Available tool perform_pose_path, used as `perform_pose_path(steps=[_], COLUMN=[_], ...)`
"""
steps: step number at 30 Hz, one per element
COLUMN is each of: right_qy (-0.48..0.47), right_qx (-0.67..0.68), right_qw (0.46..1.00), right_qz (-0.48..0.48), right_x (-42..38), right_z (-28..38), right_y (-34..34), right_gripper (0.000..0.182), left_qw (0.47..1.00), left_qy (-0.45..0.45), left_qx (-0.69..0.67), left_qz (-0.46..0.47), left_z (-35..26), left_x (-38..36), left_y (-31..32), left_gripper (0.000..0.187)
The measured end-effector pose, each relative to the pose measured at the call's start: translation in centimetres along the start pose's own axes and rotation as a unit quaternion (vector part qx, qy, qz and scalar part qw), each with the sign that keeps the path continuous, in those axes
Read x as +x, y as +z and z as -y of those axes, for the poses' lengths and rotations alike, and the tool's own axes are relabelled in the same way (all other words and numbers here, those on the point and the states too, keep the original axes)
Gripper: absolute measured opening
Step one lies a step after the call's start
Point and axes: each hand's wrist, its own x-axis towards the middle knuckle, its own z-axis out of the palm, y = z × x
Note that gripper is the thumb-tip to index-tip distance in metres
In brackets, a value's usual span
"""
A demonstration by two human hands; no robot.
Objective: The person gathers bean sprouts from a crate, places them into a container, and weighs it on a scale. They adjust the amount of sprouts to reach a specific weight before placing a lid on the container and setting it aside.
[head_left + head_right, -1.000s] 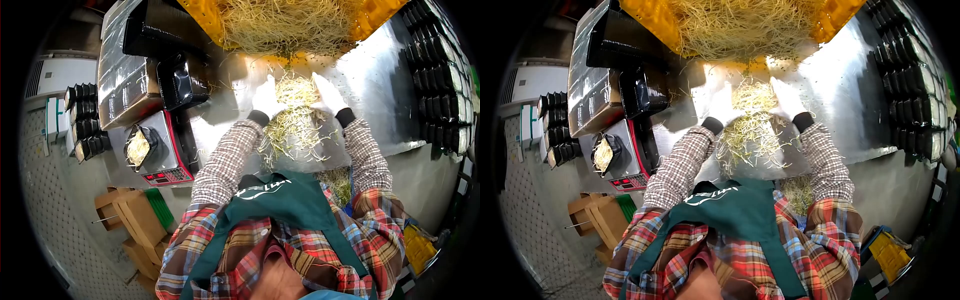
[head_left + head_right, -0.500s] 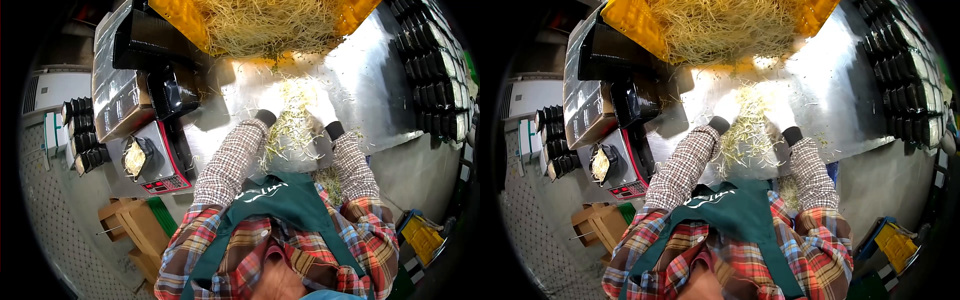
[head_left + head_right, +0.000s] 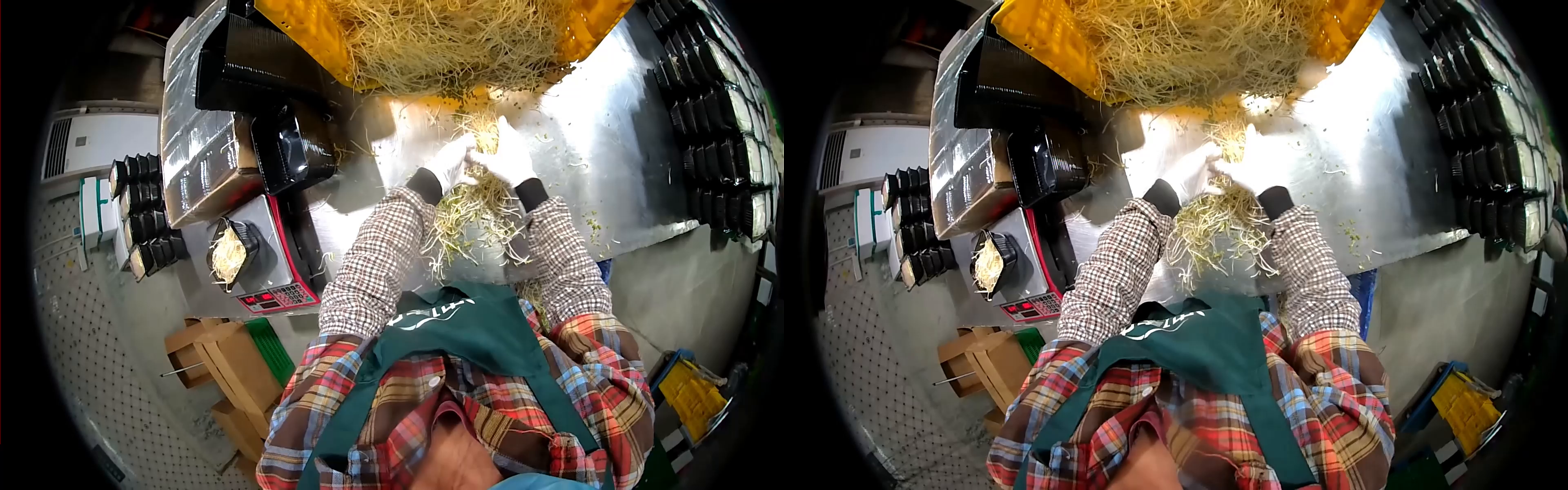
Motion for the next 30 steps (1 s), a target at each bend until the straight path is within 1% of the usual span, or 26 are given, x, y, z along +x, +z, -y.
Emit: perform_pose_path(steps=[1, 2, 3, 4, 5, 6, 9, 10, 11, 12, 13, 14, 17, 18, 19, 20, 21, 22, 24, 25, 26, 27, 28, 30], right_qy=[-0.019, -0.027, -0.049, -0.071, -0.094, -0.143, -0.218, -0.262, -0.3, -0.282, -0.268, -0.254, -0.22, -0.203, -0.187, -0.245, -0.254, -0.262, -0.277, -0.284, -0.283, -0.281, -0.219, -0.09], right_qx=[-0.062, -0.112, -0.093, -0.073, -0.053, -0.04, -0.052, -0.052, -0.058, -0.09, -0.106, -0.123, -0.122, -0.12, -0.119, -0.111, -0.126, -0.141, -0.174, -0.19, -0.188, -0.185, -0.115, 0.026], right_qw=[0.998, 0.993, 0.994, 0.995, 0.994, 0.987, 0.966, 0.963, 0.952, 0.954, 0.957, 0.959, 0.966, 0.968, 0.97, 0.96, 0.958, 0.954, 0.945, 0.94, 0.941, 0.942, 0.968, 0.992], right_qz=[-0.024, -0.038, -0.017, 0.005, 0.026, 0.054, 0.127, 0.047, -0.039, -0.049, -0.039, -0.029, 0.058, 0.08, 0.102, 0.074, 0.048, 0.021, -0.004, -0.018, -0.004, 0.008, 0.034, 0.082], right_x=[0.2, 0.3, 0.3, 0.3, 0.4, 0.5, -1.1, -1.0, -1.0, -1.0, -0.9, -0.8, 0.2, 0.4, 0.4, 0.2, -0.2, -0.5, -0.7, -0.8, -0.1, 0.1, 0.0, -1.2], right_z=[-0.1, 0.1, -0.1, -0.3, -0.1, 0.6, 3.2, 1.5, 0.0, -0.5, -1.0, -1.5, -2.9, -3.2, -3.6, -4.1, -3.9, -3.6, -4.0, -4.2, -5.7, -6.0, -6.7, -6.5], right_y=[1.0, 1.8, 2.2, 2.6, 2.8, 2.2, -1.9, -0.3, 1.2, 1.5, 1.8, 2.1, 2.7, 2.3, 1.7, 0.7, 0.5, 0.4, 1.3, 1.7, 2.9, 3.0, 2.8, 1.3], right_gripper=[0.102, 0.096, 0.091, 0.086, 0.081, 0.077, 0.077, 0.077, 0.078, 0.076, 0.074, 0.072, 0.064, 0.062, 0.06, 0.058, 0.058, 0.057, 0.059, 0.06, 0.059, 0.059, 0.059, 0.06], left_qw=[0.996, 0.98, 0.922, 0.815, 0.666, 0.641, 0.613, 0.568, 0.589, 0.607, 0.622, 0.628, 0.614, 0.618, 0.646, 0.671, 0.692, 0.669, 0.67, 0.677, 0.683, 0.692, 0.699, 0.803], left_qy=[-0.024, -0.001, 0.137, 0.266, 0.382, 0.346, 0.26, 0.348, 0.294, 0.239, 0.184, 0.214, 0.256, 0.224, 0.241, 0.259, 0.276, 0.295, 0.285, 0.273, 0.261, 0.243, 0.224, 0.324], left_qx=[0.054, 0.199, 0.342, 0.467, 0.569, 0.648, 0.726, 0.716, 0.73, 0.742, 0.751, 0.738, 0.739, 0.748, 0.711, 0.672, 0.629, 0.631, 0.625, 0.629, 0.633, 0.644, 0.654, 0.469], left_qz=[-0.065, -0.022, -0.121, -0.214, -0.295, -0.224, -0.172, -0.208, -0.182, -0.155, -0.127, -0.124, -0.111, -0.093, -0.136, -0.179, -0.22, -0.26, -0.281, -0.268, -0.256, -0.219, -0.182, -0.176], left_z=[-0.2, -0.5, 0.2, 1.3, 1.7, -0.3, -1.4, 1.0, 0.6, -0.1, -0.7, 0.8, 1.0, 0.1, 0.5, 0.9, 1.3, 1.9, 2.2, 2.3, 2.5, 3.0, 3.6, 5.6], left_x=[-0.1, -0.2, -0.3, -0.7, -1.1, -3.0, -4.0, -1.1, -1.3, -1.7, -2.0, 1.1, -0.6, -2.0, -2.7, -3.2, -3.4, -3.2, -3.5, -3.7, -3.9, -3.6, -3.2, -2.9], left_y=[0.2, -0.9, -1.0, -1.0, -1.1, -0.9, -1.6, -4.0, -4.0, -3.8, -3.5, -5.3, -6.2, -5.9, -6.2, -6.5, -6.6, -6.4, -6.1, -6.3, -6.6, -8.1, -9.2, -9.6], left_gripper=[0.043, 0.064, 0.07, 0.077, 0.086, 0.11, 0.109, 0.102, 0.093, 0.085, 0.076, 0.048, 0.035, 0.034, 0.033, 0.032, 0.032, 0.033, 0.035, 0.037, 0.039, 0.04, 0.042, 0.044])
